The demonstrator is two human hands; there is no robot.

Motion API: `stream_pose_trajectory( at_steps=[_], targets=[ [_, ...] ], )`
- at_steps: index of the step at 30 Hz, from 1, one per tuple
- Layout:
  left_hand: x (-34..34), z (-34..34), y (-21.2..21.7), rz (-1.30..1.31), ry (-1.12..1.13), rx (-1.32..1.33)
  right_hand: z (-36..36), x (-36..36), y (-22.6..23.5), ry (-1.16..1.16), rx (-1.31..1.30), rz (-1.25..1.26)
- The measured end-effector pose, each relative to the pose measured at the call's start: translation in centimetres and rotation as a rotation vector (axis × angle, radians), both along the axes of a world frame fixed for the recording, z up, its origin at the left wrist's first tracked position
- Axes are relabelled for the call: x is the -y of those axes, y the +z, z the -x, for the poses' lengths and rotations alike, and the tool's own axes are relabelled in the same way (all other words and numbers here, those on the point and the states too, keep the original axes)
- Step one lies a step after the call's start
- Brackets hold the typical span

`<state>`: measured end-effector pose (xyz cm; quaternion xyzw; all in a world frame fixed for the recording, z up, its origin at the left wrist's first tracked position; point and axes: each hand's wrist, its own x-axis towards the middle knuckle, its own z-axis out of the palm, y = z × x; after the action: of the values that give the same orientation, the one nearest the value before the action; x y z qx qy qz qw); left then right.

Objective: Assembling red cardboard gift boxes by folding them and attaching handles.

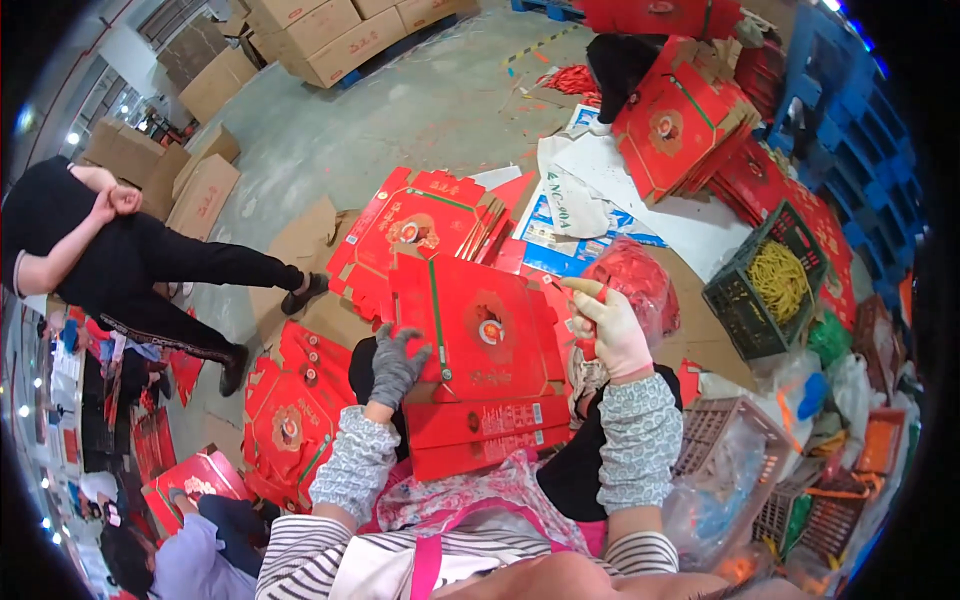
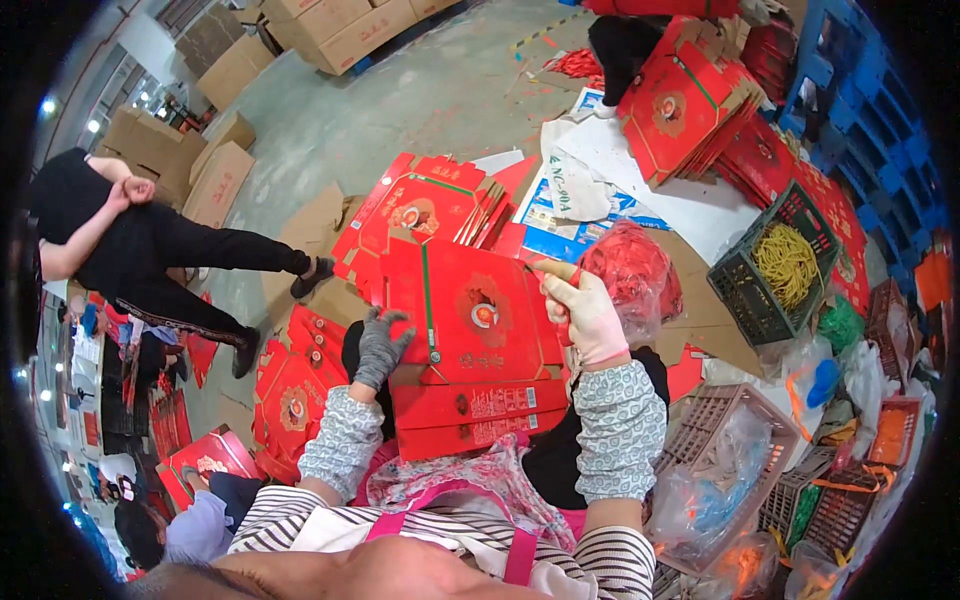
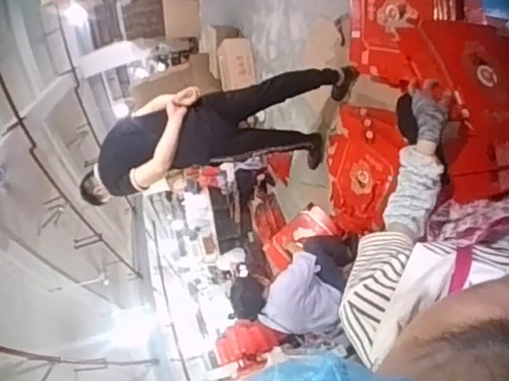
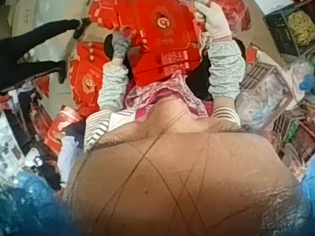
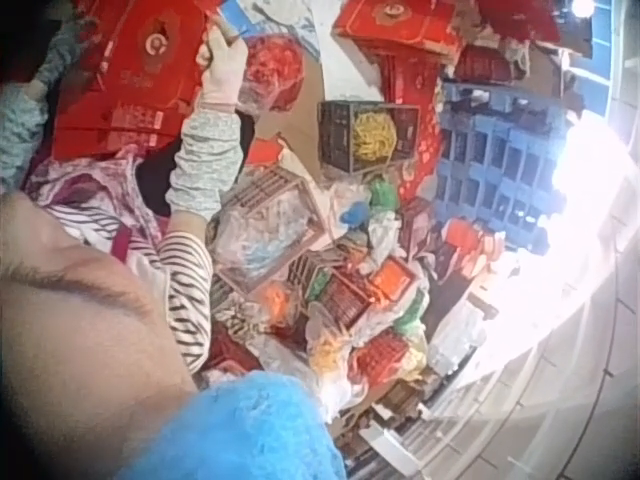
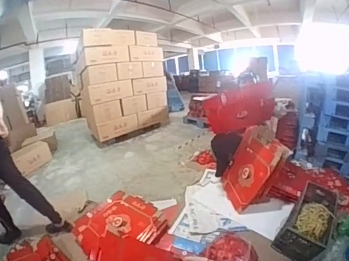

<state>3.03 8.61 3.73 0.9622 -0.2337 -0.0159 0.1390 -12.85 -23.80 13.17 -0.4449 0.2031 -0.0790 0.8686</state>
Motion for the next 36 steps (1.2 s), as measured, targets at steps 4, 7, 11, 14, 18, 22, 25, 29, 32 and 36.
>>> stream_pose_trajectory(
  at_steps=[4,7,11,14,18,22,25,29,32,36],
  targets=[
    [0.3,-1.2,-3.6,0.743,0.341,-0.262,-0.7,-0.8,-1.3,0.01,0.056,-0.073],
    [1.8,-0.1,-5.0,0.725,0.12,-0.24,-0.3,-0.7,-1.3,-0.003,0.024,-0.048],
    [3.2,0.2,-1.2,1.019,0.2,-0.745,0.2,-1.0,-1.6,-0.01,-0.004,-0.075],
    [3.0,-1.5,2.5,1.286,0.427,-1.541,-0.2,-1.4,-1.1,0.04,-0.033,-0.04],
    [2.2,-3.8,-3.4,1.179,0.247,-1.333,-1.3,-2.1,-1.0,0.1,-0.046,0.04],
    [3.8,-0.7,-1.5,0.828,0.037,-0.984,-0.9,-1.7,-0.8,0.042,-0.095,0.107],
    [-0.1,3.2,-4.8,0.667,-0.155,-0.701,-2.6,-2.4,-2.5,-0.278,-0.018,0.395],
    [0.3,11.6,3.4,0.725,-0.113,-0.801,-3.9,-0.2,-1.4,-0.631,0.098,0.849],
    [-0.5,14.3,5.7,0.564,-0.37,-0.944,-4.9,1.1,-1.0,-0.738,0.062,0.99],
    [1.3,14.1,11.2,1.073,-0.509,-1.745,-6.1,1.0,-3.9,-0.491,0.008,0.672]
  ],
)
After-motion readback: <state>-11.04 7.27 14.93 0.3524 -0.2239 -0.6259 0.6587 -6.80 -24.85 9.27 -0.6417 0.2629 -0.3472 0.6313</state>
